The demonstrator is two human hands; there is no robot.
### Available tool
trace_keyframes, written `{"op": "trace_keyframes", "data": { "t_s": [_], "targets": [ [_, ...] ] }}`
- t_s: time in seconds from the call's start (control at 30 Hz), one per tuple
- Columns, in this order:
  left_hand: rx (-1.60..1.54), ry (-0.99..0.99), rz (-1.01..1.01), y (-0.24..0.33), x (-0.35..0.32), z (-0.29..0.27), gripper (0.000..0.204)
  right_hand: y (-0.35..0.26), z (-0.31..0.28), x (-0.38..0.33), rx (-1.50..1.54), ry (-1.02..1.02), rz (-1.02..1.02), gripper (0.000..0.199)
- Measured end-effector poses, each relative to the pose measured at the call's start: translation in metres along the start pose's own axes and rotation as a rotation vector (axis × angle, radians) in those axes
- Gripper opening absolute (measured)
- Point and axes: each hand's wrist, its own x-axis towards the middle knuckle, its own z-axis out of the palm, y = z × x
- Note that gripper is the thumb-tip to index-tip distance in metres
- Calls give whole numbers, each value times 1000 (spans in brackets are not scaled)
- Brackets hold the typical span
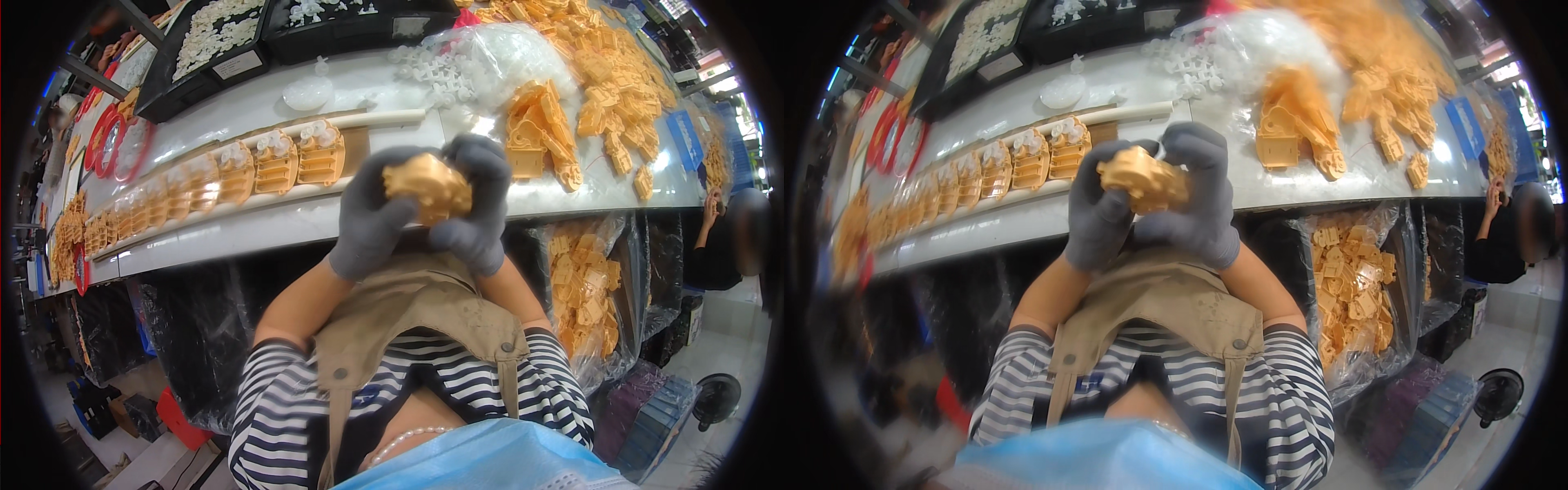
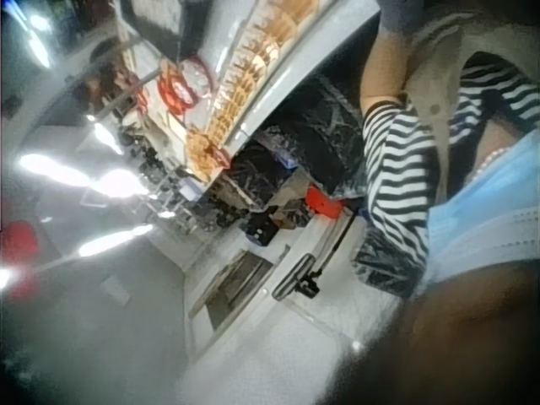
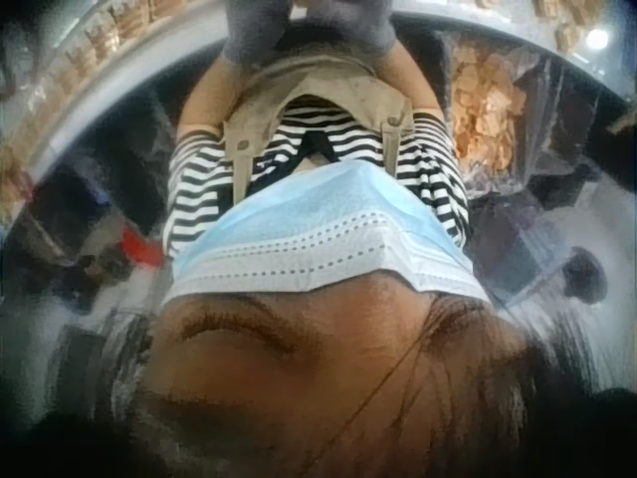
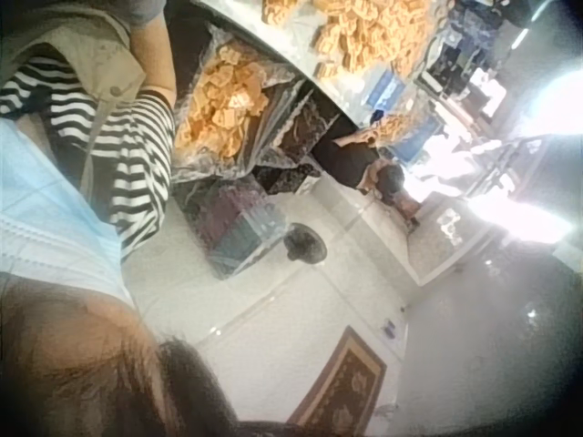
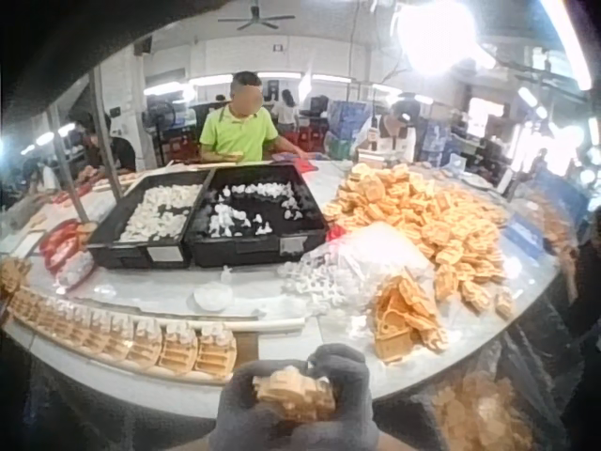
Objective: Manually assembling and organizing small plastic toy car components on a production line.
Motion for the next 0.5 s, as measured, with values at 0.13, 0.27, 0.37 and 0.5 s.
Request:
{"op": "trace_keyframes", "data": {
  "t_s": [0.13,0.27,0.37,0.5],
  "targets": [
    [-162,-23,-87,11,9,4,79,5,-6,-23,151,65,426,73],
    [-131,-126,-93,8,11,-9,67,6,-15,-23,-186,-42,152,60],
    [131,-207,-74,11,12,-15,65,0,-22,-17,-279,-102,52,59],
    [186,-276,-88,13,13,-19,61,-4,-30,-10,-372,-144,-50,61]
  ]
}}
